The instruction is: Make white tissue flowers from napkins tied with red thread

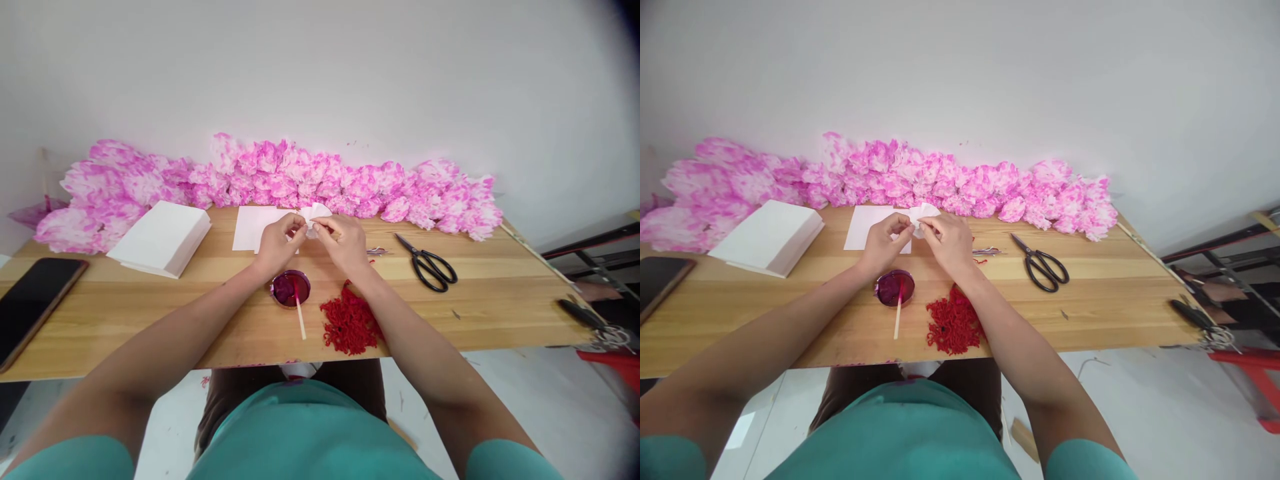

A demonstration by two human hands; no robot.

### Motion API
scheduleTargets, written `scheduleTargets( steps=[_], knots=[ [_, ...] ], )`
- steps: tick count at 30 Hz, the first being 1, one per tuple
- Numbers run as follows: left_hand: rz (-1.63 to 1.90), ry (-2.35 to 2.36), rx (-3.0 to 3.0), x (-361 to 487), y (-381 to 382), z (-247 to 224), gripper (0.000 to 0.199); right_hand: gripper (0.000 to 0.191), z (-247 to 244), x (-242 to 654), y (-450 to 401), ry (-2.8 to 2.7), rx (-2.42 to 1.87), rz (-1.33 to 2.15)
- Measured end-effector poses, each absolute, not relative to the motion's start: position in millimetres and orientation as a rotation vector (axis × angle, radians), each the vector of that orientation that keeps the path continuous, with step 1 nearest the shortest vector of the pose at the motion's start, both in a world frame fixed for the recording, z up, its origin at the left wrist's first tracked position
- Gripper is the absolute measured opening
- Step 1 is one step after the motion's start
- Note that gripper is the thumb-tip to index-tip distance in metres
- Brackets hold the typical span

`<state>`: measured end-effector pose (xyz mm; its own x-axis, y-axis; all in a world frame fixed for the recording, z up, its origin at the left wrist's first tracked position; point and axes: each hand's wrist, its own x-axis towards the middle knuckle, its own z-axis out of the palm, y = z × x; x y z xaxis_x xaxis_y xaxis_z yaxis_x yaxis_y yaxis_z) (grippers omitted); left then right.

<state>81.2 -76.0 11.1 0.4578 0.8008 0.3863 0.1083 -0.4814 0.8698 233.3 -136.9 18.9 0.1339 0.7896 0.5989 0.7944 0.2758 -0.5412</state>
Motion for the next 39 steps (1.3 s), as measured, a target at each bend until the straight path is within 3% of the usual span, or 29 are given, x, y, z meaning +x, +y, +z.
scheduleTargets(
  steps=[8,17,24,29,35,39],
  knots=[
    [1.029,0.692,1.557,83.7,-70.5,7.2,0.011,0.018,14.6,242.1,-129.9,-1.12,-1.323,0.65],
    [1.015,0.707,1.82,80.8,-76.2,9.3,0.01,0.017,26.4,238.7,-137.9,-1.455,-1.496,0.233],
    [0.983,0.758,1.832,80.7,-79.2,12.2,0.023,0.006,20.5,230.3,-136.7,-1.523,-1.47,0.186],
    [1.036,0.771,1.751,82.2,-78.2,10.8,0.019,0.004,23.0,228.1,-138.3,-1.561,-1.489,0.168],
    [1.081,0.707,1.568,83.6,-71.8,6.1,0.017,0.009,15.8,238.6,-131.4,-1.315,-1.393,0.458],
    [1.082,0.731,1.64,82.0,-71.2,6.4,0.016,0.011,21.8,240.5,-133.8,-1.376,-1.426,0.336]
  ],
)
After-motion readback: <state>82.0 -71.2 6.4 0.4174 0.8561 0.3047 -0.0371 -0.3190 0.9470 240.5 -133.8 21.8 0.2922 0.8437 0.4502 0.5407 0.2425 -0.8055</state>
